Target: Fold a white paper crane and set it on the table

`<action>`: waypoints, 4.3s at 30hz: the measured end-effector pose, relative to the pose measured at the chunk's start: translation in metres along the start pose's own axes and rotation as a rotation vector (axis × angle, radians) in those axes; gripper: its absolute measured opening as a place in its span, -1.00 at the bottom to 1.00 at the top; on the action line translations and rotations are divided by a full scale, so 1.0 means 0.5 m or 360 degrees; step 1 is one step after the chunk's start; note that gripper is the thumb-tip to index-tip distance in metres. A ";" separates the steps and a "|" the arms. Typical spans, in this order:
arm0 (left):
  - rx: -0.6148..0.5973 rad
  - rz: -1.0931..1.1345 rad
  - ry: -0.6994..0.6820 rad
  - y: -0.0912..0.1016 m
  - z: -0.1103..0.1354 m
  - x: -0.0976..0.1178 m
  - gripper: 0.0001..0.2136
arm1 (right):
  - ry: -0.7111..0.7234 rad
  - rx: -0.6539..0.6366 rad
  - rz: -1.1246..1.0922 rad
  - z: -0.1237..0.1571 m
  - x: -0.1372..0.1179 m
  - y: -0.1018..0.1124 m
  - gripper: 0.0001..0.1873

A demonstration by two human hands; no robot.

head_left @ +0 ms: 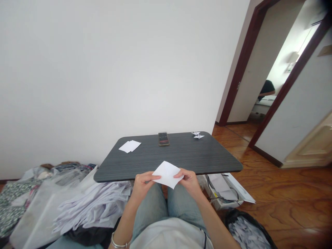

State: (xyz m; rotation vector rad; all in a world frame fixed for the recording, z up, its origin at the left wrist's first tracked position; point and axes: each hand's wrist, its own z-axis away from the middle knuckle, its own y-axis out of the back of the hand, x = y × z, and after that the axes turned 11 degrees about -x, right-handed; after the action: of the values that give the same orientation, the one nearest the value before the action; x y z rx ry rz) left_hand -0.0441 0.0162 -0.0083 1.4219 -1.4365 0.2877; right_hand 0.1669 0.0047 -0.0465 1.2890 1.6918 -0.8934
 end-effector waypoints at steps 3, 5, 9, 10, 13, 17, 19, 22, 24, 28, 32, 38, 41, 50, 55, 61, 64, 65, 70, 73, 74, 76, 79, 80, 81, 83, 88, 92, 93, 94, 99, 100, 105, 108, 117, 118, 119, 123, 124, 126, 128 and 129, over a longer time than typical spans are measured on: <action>0.0024 0.0037 0.0010 -0.006 0.000 0.004 -0.86 | 0.0026 0.0051 -0.0060 -0.001 -0.010 -0.004 -0.92; 0.0050 0.0092 0.0025 -0.013 0.000 0.006 -0.90 | 0.0013 0.0076 -0.0121 -0.002 -0.017 -0.006 -0.92; 0.0099 0.0202 0.0059 -0.033 -0.001 0.007 -0.92 | -0.0099 0.0079 -0.0216 -0.002 -0.030 -0.009 -0.83; 0.0106 0.0232 0.0078 -0.039 -0.001 0.007 -0.90 | -0.0110 0.0079 -0.0226 -0.001 -0.033 -0.010 -0.79; 0.0100 0.0354 0.0138 -0.055 0.000 0.008 -0.82 | -0.0124 0.0121 -0.0233 0.002 -0.038 -0.013 -0.69; 0.0082 0.0530 0.0166 -0.068 0.001 0.013 -0.74 | -0.0200 0.0171 -0.0243 0.006 -0.040 -0.019 -0.69; 0.0084 0.0664 0.0168 -0.072 0.000 0.016 -0.73 | -0.0234 0.0182 -0.0241 0.008 -0.042 -0.021 -0.70; 0.0107 0.0851 0.0179 -0.076 -0.003 0.019 -0.73 | -0.0280 0.0203 -0.0257 0.009 -0.046 -0.022 -0.71; 0.0102 0.0907 0.0194 -0.077 -0.005 0.019 -0.73 | -0.0306 0.0204 -0.0278 0.008 -0.048 -0.021 -0.70; 0.0086 0.0874 0.0208 -0.076 -0.010 0.016 -0.76 | -0.0330 0.0226 -0.0273 0.006 -0.047 -0.018 -0.70; 0.0115 0.0585 0.0274 -0.068 -0.013 0.016 -0.80 | -0.0359 0.0221 -0.0209 0.006 -0.045 -0.023 -0.68; 0.0136 0.0481 0.0379 -0.070 -0.012 0.025 -0.79 | -0.0366 0.0228 -0.0148 0.007 -0.044 -0.034 -0.67; 0.0208 0.0496 0.0439 -0.077 -0.012 0.024 -0.79 | -0.0351 0.0247 -0.0116 0.009 -0.041 -0.036 -0.68; 0.0358 0.0912 0.0438 -0.090 -0.014 0.032 -0.63 | -0.0334 0.0268 -0.0161 0.008 -0.042 -0.042 -0.75; 0.0398 0.0913 0.0494 -0.089 -0.014 0.043 -0.58 | -0.0336 0.0293 -0.0187 0.007 -0.046 -0.044 -0.60; 0.0445 0.0870 0.0564 -0.092 -0.013 0.047 -0.62 | -0.0360 0.0292 -0.0134 0.008 -0.044 -0.045 -0.71; 0.0419 0.0826 0.0536 -0.089 -0.013 0.044 -0.59 | -0.0355 0.0298 -0.0110 0.008 -0.045 -0.044 -0.75; 0.0389 0.0816 0.0518 -0.086 -0.014 0.042 -0.59 | -0.0352 0.0293 -0.0107 0.008 -0.045 -0.044 -0.75; 0.0093 0.0880 0.0515 -0.066 -0.013 0.028 -0.58 | -0.0389 0.0211 -0.0134 0.007 -0.045 -0.043 -0.73; -0.0022 0.0991 0.0571 -0.055 -0.011 0.033 -0.53 | -0.0440 0.0120 -0.0151 0.008 -0.045 -0.046 -0.72; -0.0050 0.1034 0.0576 -0.053 -0.011 0.038 -0.50 | -0.0459 0.0091 -0.0152 0.008 -0.045 -0.047 -0.72; -0.0073 0.1115 0.0543 -0.049 -0.011 0.049 -0.36 | -0.0492 0.0052 -0.0154 0.009 -0.045 -0.049 -0.71; -0.0080 0.1128 0.0506 -0.046 -0.012 0.058 -0.31 | -0.0513 0.0037 -0.0157 0.009 -0.045 -0.050 -0.70; -0.0077 0.1125 0.0501 -0.046 -0.013 0.058 -0.33 | -0.0516 0.0043 -0.0162 0.008 -0.044 -0.050 -0.70; -0.0070 0.1118 0.0498 -0.048 -0.014 0.057 -0.35 | -0.0516 0.0055 -0.0167 0.008 -0.043 -0.050 -0.70; -0.0041 0.1096 0.0485 -0.051 -0.016 0.052 -0.41 | -0.0510 0.0091 -0.0180 0.006 -0.042 -0.049 -0.68; 0.0039 0.0991 0.0463 -0.058 -0.017 0.045 -0.56 | -0.0461 0.0171 -0.0231 0.005 -0.043 -0.046 -0.64; 0.0112 0.0938 0.0448 -0.055 -0.016 0.042 -0.61 | -0.0472 0.0178 -0.0292 0.004 -0.045 -0.043 -0.61; 0.0124 0.0929 0.0447 -0.054 -0.016 0.041 -0.62 | -0.0485 0.0174 -0.0304 0.004 -0.045 -0.043 -0.61; 0.0133 0.0920 0.0449 -0.053 -0.015 0.039 -0.62 | -0.0497 0.0175 -0.0313 0.004 -0.044 -0.043 -0.62; 0.0132 0.0897 0.0447 -0.052 -0.014 0.035 -0.63 | -0.0490 0.0210 -0.0305 0.004 -0.043 -0.041 -0.65; 0.0135 0.0892 0.0447 -0.053 -0.014 0.036 -0.63 | -0.0483 0.0218 -0.0303 0.004 -0.045 -0.041 -0.65; 0.0152 0.0863 0.0458 -0.054 -0.014 0.043 -0.68 | -0.0475 0.0274 -0.0329 0.005 -0.051 -0.040 -0.63; 0.0161 0.0834 0.0420 -0.054 -0.012 0.043 -0.71 | -0.0494 0.0329 -0.0361 0.003 -0.051 -0.041 -0.64; 0.0172 0.0806 0.0465 -0.059 -0.011 0.046 -0.75 | -0.0471 0.0429 -0.0407 0.003 -0.055 -0.043 -0.72; 0.0183 0.0801 0.0473 -0.059 -0.011 0.047 -0.75 | -0.0470 0.0432 -0.0405 0.003 -0.056 -0.043 -0.72; 0.0197 0.0794 0.0478 -0.059 -0.011 0.048 -0.75 | -0.0469 0.0436 -0.0400 0.003 -0.056 -0.044 -0.72; 0.0241 0.0756 0.0481 -0.061 -0.010 0.048 -0.76 | -0.0467 0.0449 -0.0402 0.003 -0.057 -0.044 -0.71; 0.0248 0.0743 0.0478 -0.061 -0.010 0.047 -0.77 | -0.0471 0.0450 -0.0413 0.003 -0.056 -0.043 -0.71; 0.0258 0.0715 0.0469 -0.062 -0.010 0.046 -0.77 | -0.0489 0.0431 -0.0441 0.003 -0.053 -0.041 -0.70; 0.0265 0.0700 0.0467 -0.062 -0.010 0.045 -0.78 | -0.0512 0.0396 -0.0473 0.002 -0.050 -0.039 -0.70; 0.0268 0.0696 0.0469 -0.062 -0.011 0.045 -0.78 | -0.0521 0.0384 -0.0490 0.002 -0.048 -0.039 -0.70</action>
State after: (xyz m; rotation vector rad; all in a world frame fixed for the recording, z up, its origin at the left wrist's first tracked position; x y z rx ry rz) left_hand -0.0100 -0.0012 -0.0034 1.1238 -1.4882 0.8760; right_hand 0.1519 -0.0101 -0.0241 0.9756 1.5755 -1.4437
